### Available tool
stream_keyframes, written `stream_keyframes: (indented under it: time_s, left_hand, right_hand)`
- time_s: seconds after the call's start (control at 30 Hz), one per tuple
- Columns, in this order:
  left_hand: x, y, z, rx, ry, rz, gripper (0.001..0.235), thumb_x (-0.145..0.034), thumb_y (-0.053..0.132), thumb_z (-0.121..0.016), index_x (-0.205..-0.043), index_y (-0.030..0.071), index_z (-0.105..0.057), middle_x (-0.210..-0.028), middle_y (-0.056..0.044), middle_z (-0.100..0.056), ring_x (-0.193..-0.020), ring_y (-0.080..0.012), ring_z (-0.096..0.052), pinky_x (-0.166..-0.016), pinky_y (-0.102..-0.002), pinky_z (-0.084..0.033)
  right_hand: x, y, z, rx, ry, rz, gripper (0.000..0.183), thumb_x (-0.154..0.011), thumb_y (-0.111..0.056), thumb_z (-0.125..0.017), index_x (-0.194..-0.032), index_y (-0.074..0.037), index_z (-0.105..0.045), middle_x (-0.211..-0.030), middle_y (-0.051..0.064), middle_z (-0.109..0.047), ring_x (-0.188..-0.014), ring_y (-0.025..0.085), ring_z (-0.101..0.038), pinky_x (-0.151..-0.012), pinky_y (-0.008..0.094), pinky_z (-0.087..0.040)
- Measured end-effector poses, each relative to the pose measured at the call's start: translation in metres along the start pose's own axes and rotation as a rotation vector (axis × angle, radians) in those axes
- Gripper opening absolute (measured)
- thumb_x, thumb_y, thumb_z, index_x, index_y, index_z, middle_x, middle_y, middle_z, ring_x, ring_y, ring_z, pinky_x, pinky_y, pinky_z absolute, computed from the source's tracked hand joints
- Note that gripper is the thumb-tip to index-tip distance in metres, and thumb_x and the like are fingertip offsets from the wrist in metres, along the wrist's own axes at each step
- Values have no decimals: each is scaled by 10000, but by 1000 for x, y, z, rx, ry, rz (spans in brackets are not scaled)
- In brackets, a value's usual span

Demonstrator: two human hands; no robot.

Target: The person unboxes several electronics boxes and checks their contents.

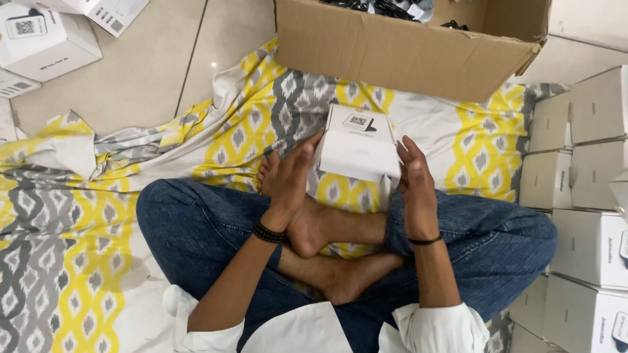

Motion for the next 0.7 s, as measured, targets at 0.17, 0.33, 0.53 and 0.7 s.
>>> stream_keyframes:
  time_s: [0.17,0.33,0.53,0.7]
  left_hand:
    - [-7,20,-10,-85,36,-47,686,-1083,542,-429,-1470,-13,-541,-1486,-155,-594,-1391,-261,-548,-1178,-362,-401]
    - [-11,15,-10,-168,75,-61,637,-1080,519,-457,-1412,-5,-600,-1473,-152,-605,-1368,-266,-568,-1161,-370,-417]
    - [-15,22,-11,-218,94,-90,578,-1088,496,-476,-1372,17,-633,-1420,-130,-644,-1339,-252,-593,-1141,-361,-442]
    - [-19,24,-12,-246,86,-133,568,-1095,492,-467,-1341,7,-630,-1386,-131,-637,-1285,-248,-603,-1092,-357,-470]
  right_hand:
    - [-3,-6,-8,-22,-52,130,938,-982,-712,-408,-1596,-9,-308,-1646,195,-356,-1542,303,-334,-1246,450,-306]
    - [0,-11,-16,-44,-75,162,982,-985,-720,-410,-1612,21,-261,-1661,206,-330,-1562,315,-306,-1273,447,-255]
    - [4,-12,-24,-123,-101,207,951,-1032,-672,-403,-1638,22,-170,-1698,205,-253,-1589,312,-247,-1299,442,-206]
    - [-3,-7,-24,-91,-80,231,962,-1034,-678,-406,-1646,21,-155,-1709,211,-236,-1597,318,-235,-1307,445,-199]
Point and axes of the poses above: each hand's wrist, its own x-axis away from the middle knuckle, its own z-axis out of the back of the hand, y = z × x, the point moved 2 cm from there along -x, towards the middle knuckle
